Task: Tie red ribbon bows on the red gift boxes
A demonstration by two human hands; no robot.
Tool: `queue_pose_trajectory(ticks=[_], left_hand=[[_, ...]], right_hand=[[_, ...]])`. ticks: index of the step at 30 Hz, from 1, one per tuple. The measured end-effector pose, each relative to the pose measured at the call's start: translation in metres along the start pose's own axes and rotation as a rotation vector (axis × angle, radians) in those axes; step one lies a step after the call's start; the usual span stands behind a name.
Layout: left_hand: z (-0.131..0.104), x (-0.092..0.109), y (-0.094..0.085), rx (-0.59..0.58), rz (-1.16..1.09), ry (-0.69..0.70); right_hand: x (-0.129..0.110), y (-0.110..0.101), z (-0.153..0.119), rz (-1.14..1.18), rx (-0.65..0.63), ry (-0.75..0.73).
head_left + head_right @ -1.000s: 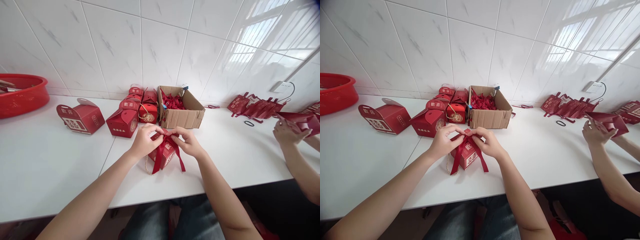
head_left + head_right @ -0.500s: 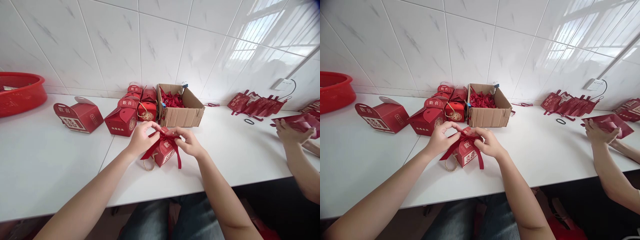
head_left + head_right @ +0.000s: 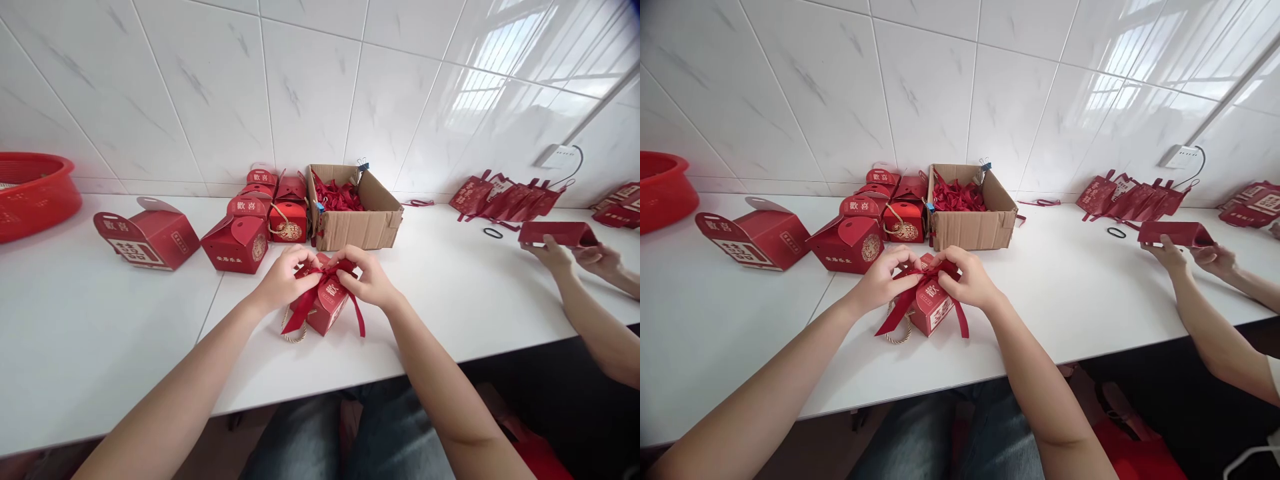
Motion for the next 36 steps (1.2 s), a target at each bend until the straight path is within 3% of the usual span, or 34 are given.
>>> queue_pose_trajectory(ticks=[6, 21, 28, 36], left_hand=[[-0.001, 0.004, -0.001, -0.082, -0.068, -0.032], [0.001, 0.005, -0.002, -0.12, -0.174, -0.006], [-0.001, 0.006, -0.003, -0.217, -0.419, -0.071], [0.0, 0.008, 0.001, -0.186, -0.524, -0.172]], right_hand=[[-0.003, -0.002, 0.0, 0.064, 0.024, 0.051], [-0.004, 0.002, 0.001, 0.16, -0.009, 0.128], [-0.004, 0.004, -0.001, 0.149, -0.072, 0.181], [-0.002, 0.004, -0.003, 0.141, -0.075, 0.19]])
Point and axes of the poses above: each hand's wrist, its own z-axis towards the middle knuckle, its own y-axis out of the palm, x = y × z, the point moved 1 cm from there along z, towards the middle knuckle, and after that the axes turned 10 degrees about y, right-handed, at the moved point
